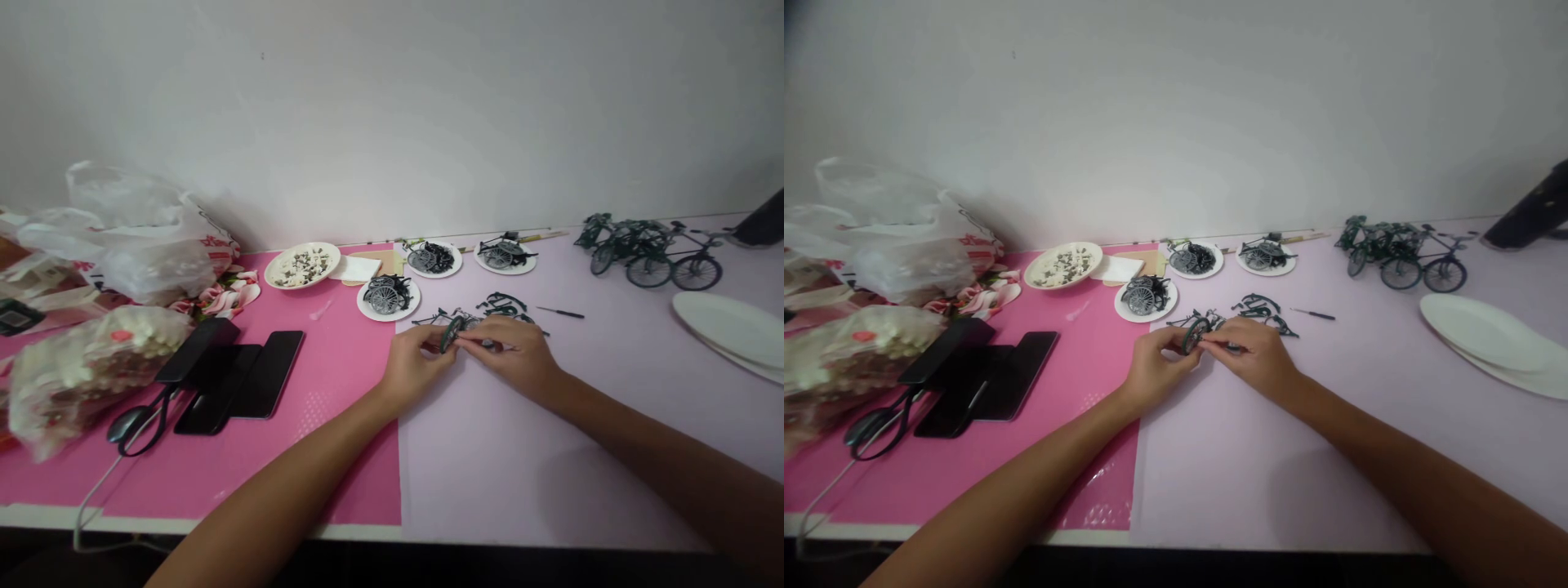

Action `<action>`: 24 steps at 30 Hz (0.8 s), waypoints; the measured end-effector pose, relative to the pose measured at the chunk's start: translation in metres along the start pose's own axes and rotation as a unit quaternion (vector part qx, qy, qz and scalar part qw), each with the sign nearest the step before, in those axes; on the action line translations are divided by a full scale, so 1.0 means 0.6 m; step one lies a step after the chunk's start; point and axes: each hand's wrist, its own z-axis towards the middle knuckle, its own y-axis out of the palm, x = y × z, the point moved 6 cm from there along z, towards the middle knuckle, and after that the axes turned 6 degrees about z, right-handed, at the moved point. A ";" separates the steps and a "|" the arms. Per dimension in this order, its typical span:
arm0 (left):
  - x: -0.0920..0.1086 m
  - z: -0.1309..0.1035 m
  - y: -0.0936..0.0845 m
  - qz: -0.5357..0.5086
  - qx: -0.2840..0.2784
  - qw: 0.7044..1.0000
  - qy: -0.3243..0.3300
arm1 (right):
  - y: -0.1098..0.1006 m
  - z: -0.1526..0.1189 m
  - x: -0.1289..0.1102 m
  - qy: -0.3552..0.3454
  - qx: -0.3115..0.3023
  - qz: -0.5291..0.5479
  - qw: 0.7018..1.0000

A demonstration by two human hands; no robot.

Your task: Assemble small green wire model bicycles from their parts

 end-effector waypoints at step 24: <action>0.002 0.000 -0.002 0.055 -0.008 0.998 0.020 | 0.006 0.006 -0.023 -0.069 -0.071 -0.122 0.988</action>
